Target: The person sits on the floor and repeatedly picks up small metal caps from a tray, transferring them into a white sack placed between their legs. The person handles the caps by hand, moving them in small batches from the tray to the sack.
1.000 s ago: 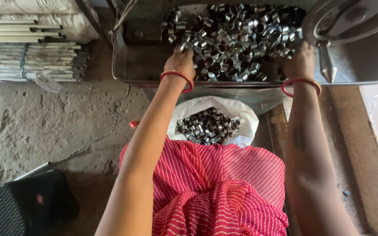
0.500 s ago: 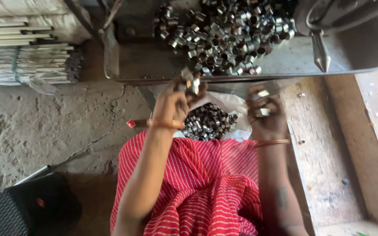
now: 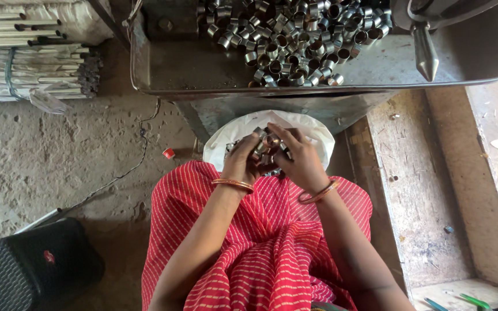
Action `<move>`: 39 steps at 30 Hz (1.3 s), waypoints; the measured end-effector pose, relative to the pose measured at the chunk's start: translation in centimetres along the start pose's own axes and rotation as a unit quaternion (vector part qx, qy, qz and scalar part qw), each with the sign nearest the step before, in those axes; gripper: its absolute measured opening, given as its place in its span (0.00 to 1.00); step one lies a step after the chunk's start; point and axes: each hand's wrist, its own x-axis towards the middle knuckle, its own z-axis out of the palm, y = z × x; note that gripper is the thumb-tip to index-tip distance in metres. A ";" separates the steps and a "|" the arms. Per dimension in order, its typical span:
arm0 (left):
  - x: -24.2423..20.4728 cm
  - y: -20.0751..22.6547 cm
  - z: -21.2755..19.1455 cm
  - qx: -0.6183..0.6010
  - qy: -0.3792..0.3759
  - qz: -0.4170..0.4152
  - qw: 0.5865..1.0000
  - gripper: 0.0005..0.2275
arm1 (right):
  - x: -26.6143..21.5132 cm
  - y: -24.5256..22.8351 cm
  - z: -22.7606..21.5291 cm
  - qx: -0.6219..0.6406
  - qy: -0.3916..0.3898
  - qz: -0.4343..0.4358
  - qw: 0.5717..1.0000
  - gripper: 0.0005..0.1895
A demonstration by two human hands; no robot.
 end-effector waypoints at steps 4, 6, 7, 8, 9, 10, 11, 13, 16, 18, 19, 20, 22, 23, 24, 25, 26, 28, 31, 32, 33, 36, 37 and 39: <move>2.3 -1.9 -2.6 0.038 -0.045 0.009 0.998 0.17 | 0.3 -0.4 0.3 -0.034 0.009 -0.015 0.999 0.34; 4.4 -3.4 -4.6 0.056 -0.052 0.014 0.997 0.16 | 0.1 0.2 0.2 -0.013 0.010 0.060 0.998 0.31; 5.6 -4.2 -5.6 0.148 -0.042 0.016 0.988 0.14 | 0.0 0.7 -0.1 0.013 0.006 0.130 0.991 0.29; 6.9 -4.8 -6.5 0.238 -0.031 0.019 0.971 0.13 | -0.1 1.2 -0.2 0.040 0.001 0.198 0.979 0.27; 7.9 -5.4 -7.3 0.327 -0.021 0.022 0.945 0.11 | -0.4 1.7 -0.4 0.148 0.020 0.187 0.971 0.25; 8.5 -5.9 -8.0 0.450 -0.011 0.148 0.881 0.08 | -0.8 2.3 -0.7 0.254 0.039 0.173 0.951 0.23; 8.8 -6.2 -8.4 0.557 -0.002 0.268 0.786 0.05 | -1.1 2.9 -1.0 0.356 0.058 0.158 0.919 0.22; 8.9 -6.2 -8.3 0.676 0.031 0.342 0.651 0.02 | -1.8 4.4 -1.8 0.481 0.069 0.214 0.847 0.20; 7.0 -4.9 -6.2 0.727 0.092 0.291 0.616 0.05 | -2.7 6.8 -1.8 0.612 0.075 0.205 0.760 0.17; 5.3 -3.2 -3.6 0.708 0.114 0.345 0.606 0.10 | -3.4 8.4 -1.2 0.672 0.084 0.207 0.706 0.17; 4.5 -2.3 -2.1 0.689 0.105 0.380 0.608 0.10 | -4.0 9.1 -0.8 0.697 0.093 0.228 0.674 0.19; 3.8 -1.4 -0.7 0.670 0.096 0.413 0.609 0.10 | -4.5 10.0 -0.4 0.720 0.103 0.249 0.639 0.21; 3.3 1.0 2.0 0.629 0.071 0.521 0.573 0.09 | -5.4 11.9 0.7 0.708 0.113 0.291 0.634 0.21; 4.1 2.7 3.4 0.603 0.054 0.592 0.533 0.08 | -5.9 12.8 1.3 0.701 0.117 0.313 0.630 0.21; 5.2 4.7 4.8 0.613 0.061 0.600 0.510 0.07 | -6.2 13.8 1.7 0.699 0.106 0.306 0.638 0.21; 6.4 6.9 6.0 0.624 0.069 0.607 0.487 0.08 | -6.5 14.7 2.1 0.697 0.094 0.299 0.646 0.21; 7.8 9.4 7.1 0.668 0.080 0.587 0.452 0.12 | -6.5 15.6 2.2 0.693 0.082 0.288 0.655 0.21; 10.4 13.8 8.7 0.765 0.097 0.485 0.412 0.25 | -6.7 16.7 2.7 0.682 0.087 0.292 0.664 0.21; 13.8 17.5 10.7 0.866 0.082 0.273 0.412 0.36 | -6.6 17.2 2.7 0.642 0.096 0.334 0.683 0.20; 14.6 17.8 10.9 0.886 0.072 0.204 0.411 0.38 | -6.6 17.0 2.8 0.625 0.100 0.356 0.687 0.19; 15.2 17.7 10.8 0.881 0.071 0.213 0.416 0.36 | -6.4 16.9 2.8 0.632 0.090 0.350 0.686 0.19; 16.5 16.9 10.2 0.869 0.071 0.238 0.428 0.31 | -6.1 16.2 2.5 0.631 0.069 0.347 0.690 0.19; 16.7 16.7 9.8 0.865 0.074 0.248 0.429 0.29 | -6.0 16.0 2.5 0.618 0.069 0.354 0.699 0.19; 16.6 16.6 9.1 0.866 0.081 0.241 0.431 0.27 | -5.7 15.5 2.3 0.596 0.061 0.360 0.715 0.20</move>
